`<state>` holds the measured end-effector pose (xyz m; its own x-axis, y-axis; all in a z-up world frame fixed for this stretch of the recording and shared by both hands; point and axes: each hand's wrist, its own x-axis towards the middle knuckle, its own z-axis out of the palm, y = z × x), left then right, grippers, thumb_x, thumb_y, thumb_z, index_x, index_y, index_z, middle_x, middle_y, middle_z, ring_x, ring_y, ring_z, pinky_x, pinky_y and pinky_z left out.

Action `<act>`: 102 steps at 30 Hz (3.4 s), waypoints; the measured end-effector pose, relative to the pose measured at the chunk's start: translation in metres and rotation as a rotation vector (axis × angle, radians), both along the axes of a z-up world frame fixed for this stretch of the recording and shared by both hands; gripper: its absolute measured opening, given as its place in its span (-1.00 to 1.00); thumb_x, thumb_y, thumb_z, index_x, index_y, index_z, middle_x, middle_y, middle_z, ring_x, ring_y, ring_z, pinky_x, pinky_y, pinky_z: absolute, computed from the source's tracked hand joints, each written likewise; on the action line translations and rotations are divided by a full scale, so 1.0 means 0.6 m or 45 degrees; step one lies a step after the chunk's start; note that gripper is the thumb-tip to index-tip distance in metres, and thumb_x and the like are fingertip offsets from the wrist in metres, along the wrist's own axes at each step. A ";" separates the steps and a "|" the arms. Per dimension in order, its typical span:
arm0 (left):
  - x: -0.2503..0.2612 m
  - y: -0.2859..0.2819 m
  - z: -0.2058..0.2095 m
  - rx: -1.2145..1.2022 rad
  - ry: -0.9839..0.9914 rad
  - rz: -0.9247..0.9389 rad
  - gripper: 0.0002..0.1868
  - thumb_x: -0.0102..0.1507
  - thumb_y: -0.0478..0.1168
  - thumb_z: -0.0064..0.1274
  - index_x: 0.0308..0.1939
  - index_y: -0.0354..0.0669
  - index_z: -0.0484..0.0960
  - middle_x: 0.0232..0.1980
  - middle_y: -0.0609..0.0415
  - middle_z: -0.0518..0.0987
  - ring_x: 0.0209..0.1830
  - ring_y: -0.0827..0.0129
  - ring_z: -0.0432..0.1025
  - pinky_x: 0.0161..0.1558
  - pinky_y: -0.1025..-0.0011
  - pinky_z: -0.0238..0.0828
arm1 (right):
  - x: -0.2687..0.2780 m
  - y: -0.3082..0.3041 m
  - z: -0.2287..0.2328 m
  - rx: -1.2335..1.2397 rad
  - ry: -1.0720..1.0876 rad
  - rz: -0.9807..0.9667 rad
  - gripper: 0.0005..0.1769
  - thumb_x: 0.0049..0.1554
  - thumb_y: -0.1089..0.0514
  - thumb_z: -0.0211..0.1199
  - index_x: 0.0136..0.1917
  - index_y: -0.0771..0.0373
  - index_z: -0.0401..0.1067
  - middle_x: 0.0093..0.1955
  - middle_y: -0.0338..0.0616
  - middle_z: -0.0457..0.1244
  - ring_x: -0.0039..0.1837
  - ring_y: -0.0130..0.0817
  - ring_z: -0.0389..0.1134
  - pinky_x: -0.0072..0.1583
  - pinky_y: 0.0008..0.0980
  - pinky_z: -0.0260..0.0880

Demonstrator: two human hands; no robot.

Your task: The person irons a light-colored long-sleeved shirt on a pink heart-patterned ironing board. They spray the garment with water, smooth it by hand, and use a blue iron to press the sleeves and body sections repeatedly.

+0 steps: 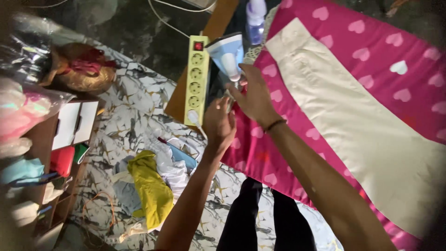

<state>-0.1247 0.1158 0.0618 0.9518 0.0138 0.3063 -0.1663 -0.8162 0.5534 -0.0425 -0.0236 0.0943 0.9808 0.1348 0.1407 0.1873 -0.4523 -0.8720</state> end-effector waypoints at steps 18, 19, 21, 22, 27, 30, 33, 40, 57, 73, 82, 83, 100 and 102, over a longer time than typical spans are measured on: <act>-0.147 -0.088 0.116 -0.294 0.444 -0.345 -0.83 0.34 -0.20 0.15 -0.05 -0.19 0.66 -0.27 0.01 0.63 -0.36 0.24 0.53 -0.25 0.28 0.49 | -0.042 -0.194 0.188 0.101 0.301 0.118 -0.62 0.31 -0.05 0.18 0.20 0.28 0.46 -0.11 -0.11 0.45 -0.21 -0.41 0.48 -0.23 -0.30 0.42; -0.161 -0.113 0.124 -0.276 0.399 -0.417 -0.81 0.33 -0.20 0.15 -0.01 -0.17 0.68 -0.28 0.04 0.64 -0.37 0.27 0.52 -0.24 0.28 0.48 | -0.047 -0.216 0.196 -0.043 0.313 0.048 -0.61 0.30 -0.08 0.20 0.12 0.30 0.50 -0.22 -0.06 0.41 -0.28 -0.34 0.42 -0.25 -0.26 0.36; -0.174 -0.163 0.131 -0.258 0.348 -0.491 -0.77 0.33 -0.20 0.16 0.04 -0.14 0.69 -0.28 0.08 0.65 -0.37 0.30 0.51 -0.22 0.29 0.48 | -0.054 -0.257 0.203 -0.187 0.321 -0.026 -0.58 0.28 -0.11 0.21 0.04 0.32 0.53 -0.32 0.00 0.38 -0.35 -0.27 0.37 -0.27 -0.21 0.31; -0.173 -0.188 0.129 -0.341 0.404 -0.567 -0.76 0.35 -0.21 0.14 0.08 -0.13 0.68 -0.25 0.08 0.66 -0.36 0.32 0.53 -0.23 0.31 0.50 | -0.056 -0.276 0.200 -0.391 0.453 -0.078 -0.52 0.29 -0.16 0.18 -0.03 0.35 0.52 -0.34 0.08 0.36 -0.32 -0.18 0.40 -0.21 -0.15 0.34; -0.145 -0.268 0.117 -0.514 0.566 -0.795 -0.72 0.37 -0.19 0.12 0.13 -0.19 0.67 -0.20 0.02 0.68 -0.33 0.29 0.57 -0.21 0.31 0.54 | -0.076 -0.363 0.107 -0.925 0.547 -0.055 -0.39 0.31 -0.27 0.12 -0.10 0.36 0.53 -0.29 0.21 0.37 -0.13 0.12 0.43 0.00 0.06 0.39; -0.106 -0.275 0.091 -0.560 0.652 -0.861 -0.71 0.37 -0.14 0.12 0.06 -0.28 0.65 -0.10 -0.08 0.67 -0.16 0.23 0.61 -0.03 0.28 0.57 | -0.085 -0.382 0.072 -0.966 0.645 -0.085 -0.38 0.24 -0.30 0.07 -0.11 0.33 0.54 -0.22 0.21 0.37 -0.05 0.19 0.43 0.04 0.14 0.38; -0.046 -0.265 0.065 -0.578 0.748 -0.743 -0.66 0.41 -0.09 0.07 0.08 -0.32 0.62 0.09 -0.19 0.63 0.04 0.13 0.58 0.12 0.22 0.54 | -0.081 -0.384 0.054 -0.972 0.650 -0.113 -0.36 0.25 -0.31 0.06 -0.14 0.33 0.53 -0.21 0.19 0.39 -0.02 0.19 0.42 0.04 0.19 0.35; 0.085 -0.273 0.001 0.067 0.357 -0.475 -0.45 0.43 -0.04 -0.06 0.39 -0.31 0.37 0.53 -0.26 0.24 0.54 -0.06 0.15 0.48 -0.03 0.09 | 0.004 -0.368 0.057 -0.986 0.599 -0.253 -0.36 0.28 -0.34 0.09 -0.09 0.32 0.54 -0.17 0.28 0.38 -0.05 0.24 0.45 0.02 0.14 0.41; 0.142 -0.250 -0.096 0.325 0.233 -0.410 -0.26 0.48 0.03 -0.10 0.62 -0.16 -0.02 0.70 -0.18 -0.14 0.71 -0.08 -0.19 0.63 -0.01 -0.27 | 0.003 -0.380 0.061 -0.921 0.698 -0.235 -0.41 0.18 -0.33 0.18 -0.17 0.26 0.58 -0.29 0.14 0.38 -0.13 0.15 0.46 -0.01 0.10 0.43; 0.143 -0.251 -0.105 0.340 0.158 -0.409 -0.28 0.37 -0.19 -0.04 0.59 -0.17 0.10 0.70 -0.15 -0.08 0.71 -0.11 -0.19 0.65 -0.12 -0.26 | -0.079 -0.400 0.069 -0.865 0.816 -0.320 -0.39 0.16 -0.38 0.14 -0.07 0.21 0.60 -0.21 0.15 0.41 -0.03 0.14 0.46 0.08 0.12 0.42; 0.135 -0.247 -0.094 0.317 0.039 -0.424 -0.27 0.39 -0.22 -0.01 0.60 -0.23 0.07 0.69 -0.17 -0.02 0.70 -0.19 -0.12 0.64 -0.13 -0.21 | -0.050 -0.394 0.081 -0.902 0.865 -0.487 -0.37 0.21 -0.38 0.13 -0.08 0.25 0.58 -0.22 0.15 0.40 -0.08 0.08 0.48 0.03 0.08 0.42; 0.136 -0.248 -0.094 0.303 -0.005 -0.431 -0.26 0.39 -0.23 -0.01 0.61 -0.23 0.07 0.69 -0.18 -0.01 0.70 -0.19 -0.12 0.65 -0.13 -0.20 | -0.038 -0.395 0.082 -0.896 0.844 -0.529 -0.37 0.22 -0.38 0.13 -0.07 0.25 0.57 -0.21 0.18 0.40 -0.08 0.09 0.48 0.03 0.07 0.43; 0.097 -0.376 -0.044 0.294 0.102 -0.703 -0.33 0.48 -0.10 -0.06 0.57 -0.37 0.12 0.68 -0.26 -0.10 0.71 -0.08 -0.18 0.63 -0.12 -0.30 | -0.174 -0.423 0.064 -0.900 0.783 -0.751 -0.41 0.21 -0.33 0.17 -0.10 0.27 0.58 -0.27 0.20 0.38 -0.14 0.16 0.45 -0.01 0.11 0.40; 0.088 -0.399 -0.049 0.315 0.155 -0.758 -0.33 0.47 -0.10 -0.09 0.57 -0.35 0.12 0.68 -0.26 -0.10 0.70 -0.06 -0.17 0.62 -0.09 -0.29 | -0.155 -0.431 0.062 -0.905 0.760 -0.787 -0.41 0.21 -0.32 0.18 -0.10 0.27 0.58 -0.26 0.20 0.38 -0.14 0.14 0.45 -0.01 0.10 0.40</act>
